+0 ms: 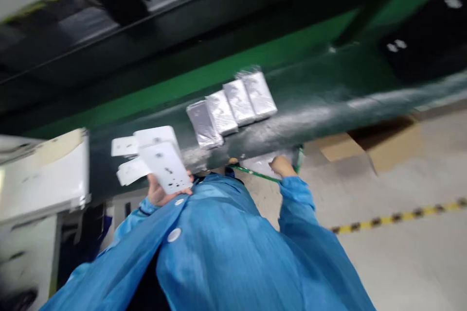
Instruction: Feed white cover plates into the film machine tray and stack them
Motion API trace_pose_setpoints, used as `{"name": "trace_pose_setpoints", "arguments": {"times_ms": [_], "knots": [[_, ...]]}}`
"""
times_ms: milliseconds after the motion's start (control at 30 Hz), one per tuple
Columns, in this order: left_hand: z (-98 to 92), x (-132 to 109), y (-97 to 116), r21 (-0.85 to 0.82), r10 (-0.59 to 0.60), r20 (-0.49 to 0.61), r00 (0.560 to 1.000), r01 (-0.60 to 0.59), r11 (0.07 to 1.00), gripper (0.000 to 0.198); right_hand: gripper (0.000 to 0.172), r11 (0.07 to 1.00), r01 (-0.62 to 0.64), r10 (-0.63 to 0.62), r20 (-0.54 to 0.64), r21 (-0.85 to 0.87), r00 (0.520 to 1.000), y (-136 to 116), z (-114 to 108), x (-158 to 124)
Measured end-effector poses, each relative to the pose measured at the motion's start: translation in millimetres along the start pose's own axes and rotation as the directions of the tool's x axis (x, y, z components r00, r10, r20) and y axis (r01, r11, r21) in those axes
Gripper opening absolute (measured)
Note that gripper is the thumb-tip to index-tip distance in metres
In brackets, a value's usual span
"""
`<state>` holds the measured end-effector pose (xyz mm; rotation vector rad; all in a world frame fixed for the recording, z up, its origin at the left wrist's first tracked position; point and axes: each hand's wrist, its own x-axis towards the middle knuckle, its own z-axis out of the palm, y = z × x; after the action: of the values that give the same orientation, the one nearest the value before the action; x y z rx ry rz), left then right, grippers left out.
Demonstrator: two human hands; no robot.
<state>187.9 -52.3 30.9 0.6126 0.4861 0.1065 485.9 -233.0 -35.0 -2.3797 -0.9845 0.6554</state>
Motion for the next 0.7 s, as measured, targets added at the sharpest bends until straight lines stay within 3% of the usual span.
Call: {"name": "trace_pose_setpoints", "arguments": {"times_ms": [67,133,200,300,367,433,500,600,700], "knots": [[-3.7,6,1,-0.016,0.011,0.040,0.999,-0.010,1.000,0.083,0.041,0.982,0.189,-0.189,0.012,0.029,0.982,-43,-1,16],[-8.5,10,2,-0.014,0.034,0.066,0.997,-0.033,0.999,0.087,0.045,0.913,0.400,-0.398,-0.043,0.077,0.916,-88,-7,22],[-11.3,12,2,-0.009,0.062,0.095,0.994,-0.061,0.998,0.090,0.049,0.778,0.616,-0.592,-0.186,0.121,0.784,-132,-18,19],[-12.9,10,1,-0.030,0.090,0.150,0.985,-0.086,0.996,0.087,0.059,0.581,0.809,-0.751,-0.324,0.090,0.576,-192,-35,16],[-15.6,5,1,-0.032,0.119,0.179,0.977,-0.115,0.993,0.085,0.064,0.453,0.889,-0.860,-0.229,0.064,0.455,-228,-36,19],[-20.5,-3,2,-0.027,0.171,0.178,0.969,-0.169,0.985,0.082,0.063,0.313,0.946,-0.950,0.021,0.085,0.312,-254,-27,23],[-25.5,-12,2,-0.011,0.219,0.132,0.967,-0.220,0.976,0.075,0.065,0.204,0.972,-0.956,0.240,0.120,0.171,-272,-14,26],[-28.1,-27,4,0.020,0.256,0.002,0.967,-0.255,0.967,0.059,0.067,0.062,0.996,-0.962,0.268,0.057,0.044,-290,1,27],[-25.0,-44,10,0.087,0.271,-0.115,0.956,-0.262,0.961,0.047,0.039,-0.122,0.992,-0.936,0.332,0.016,-0.120,-313,5,27]]}}
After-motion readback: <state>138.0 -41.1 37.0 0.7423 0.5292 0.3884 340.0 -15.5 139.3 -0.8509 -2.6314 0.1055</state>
